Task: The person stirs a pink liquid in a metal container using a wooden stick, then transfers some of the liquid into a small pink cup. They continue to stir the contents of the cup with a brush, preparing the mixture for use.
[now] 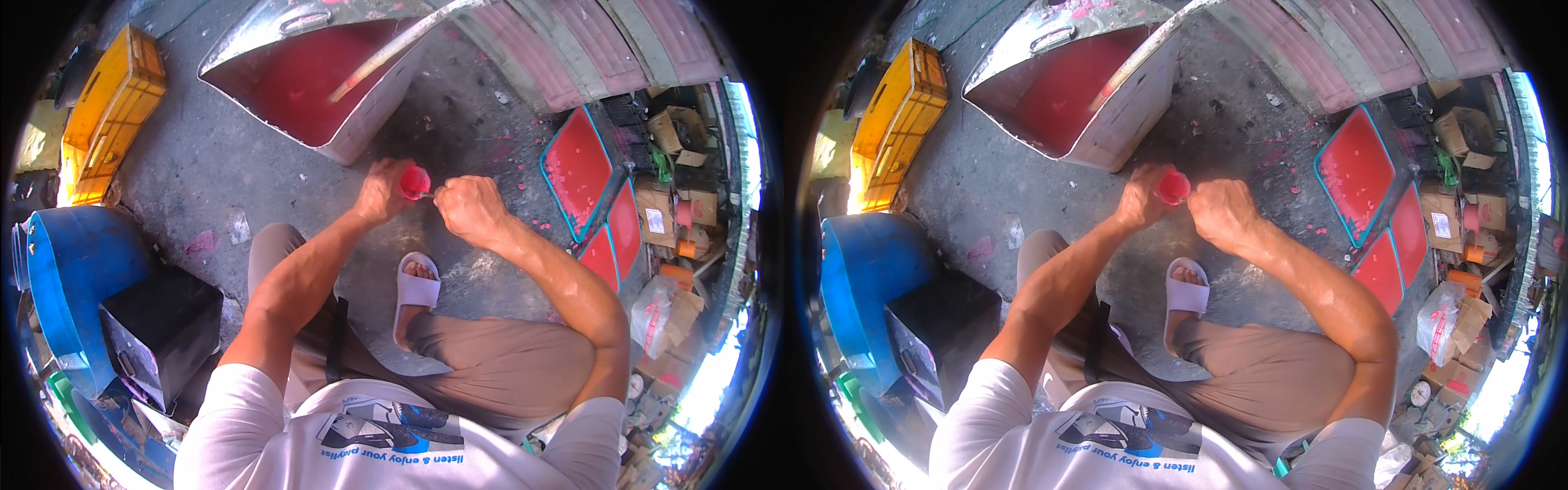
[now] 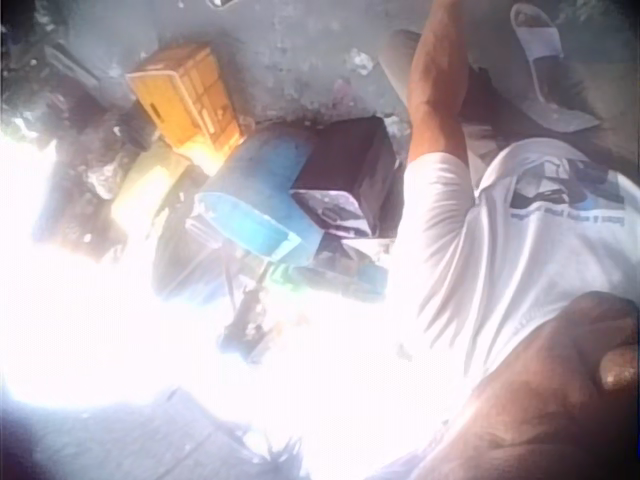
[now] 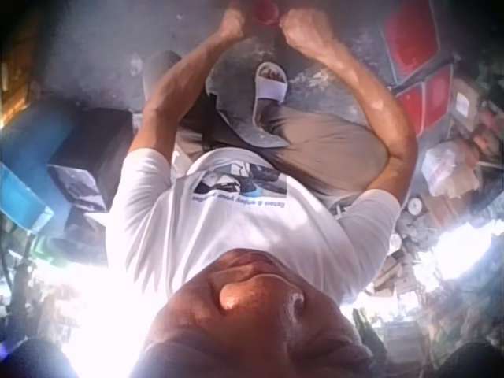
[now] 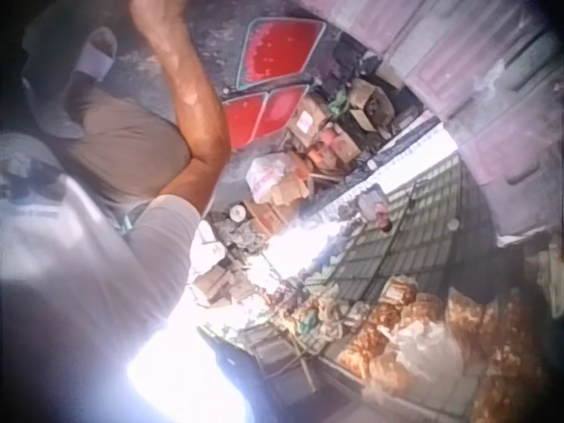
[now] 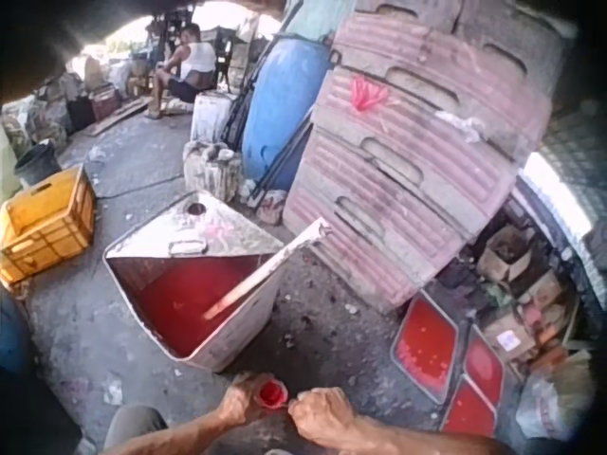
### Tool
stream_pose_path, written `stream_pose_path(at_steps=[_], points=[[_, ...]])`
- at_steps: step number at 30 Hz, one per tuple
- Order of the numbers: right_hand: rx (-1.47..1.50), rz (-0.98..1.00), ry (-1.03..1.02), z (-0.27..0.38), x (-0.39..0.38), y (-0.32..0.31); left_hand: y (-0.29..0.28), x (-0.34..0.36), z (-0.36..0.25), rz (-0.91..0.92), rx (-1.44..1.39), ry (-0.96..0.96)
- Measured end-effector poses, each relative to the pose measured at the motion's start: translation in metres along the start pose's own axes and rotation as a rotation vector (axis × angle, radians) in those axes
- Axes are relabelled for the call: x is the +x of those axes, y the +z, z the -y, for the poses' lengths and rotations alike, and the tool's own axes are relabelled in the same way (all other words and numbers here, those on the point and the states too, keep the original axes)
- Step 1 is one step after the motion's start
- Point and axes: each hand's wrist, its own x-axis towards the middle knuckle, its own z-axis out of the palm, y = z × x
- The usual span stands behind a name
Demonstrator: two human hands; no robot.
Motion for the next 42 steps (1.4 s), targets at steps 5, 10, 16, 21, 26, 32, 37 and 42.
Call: stream_pose_path(at_steps=[5, 10, 16, 21, 26, 32, 37, 42], points=[[-0.116, -0.049, -0.057, -0.004, 0.006, 0.001, 0.001, -0.001, 0.008, 0.019, 0.005, 0.031], [0.020, 0.117, 0.075, 0.004, 0.004, 0.016, 0.001, -0.009, 0.021, 0.052, 0.046, 0.042], [-0.040, 0.119, 0.091, 0.002, 0.004, 0.013, -0.004, -0.008, 0.019, 0.121, -0.007, 0.013], [-0.026, 0.040, 0.090, 0.008, 0.006, 0.014, -0.004, -0.007, 0.020, 0.142, 0.005, 0.018], [0.009, 0.127, 0.093, 0.004, 0.006, 0.016, -0.010, -0.003, 0.017, 0.180, 0.049, -0.015], [-0.033, 0.226, 0.109, 0.001, 0.008, 0.012, 0.001, -0.007, 0.028, 0.108, 0.029, 0.026], [-0.147, 0.051, 0.025, -0.003, 0.001, 0.006, 0.005, 0.002, 0.025, 0.172, -0.011, -0.043], [-0.037, -0.020, 0.055, 0.008, 0.002, 0.008, 0.009, -0.004, 0.022, 0.128, -0.013, -0.093]])
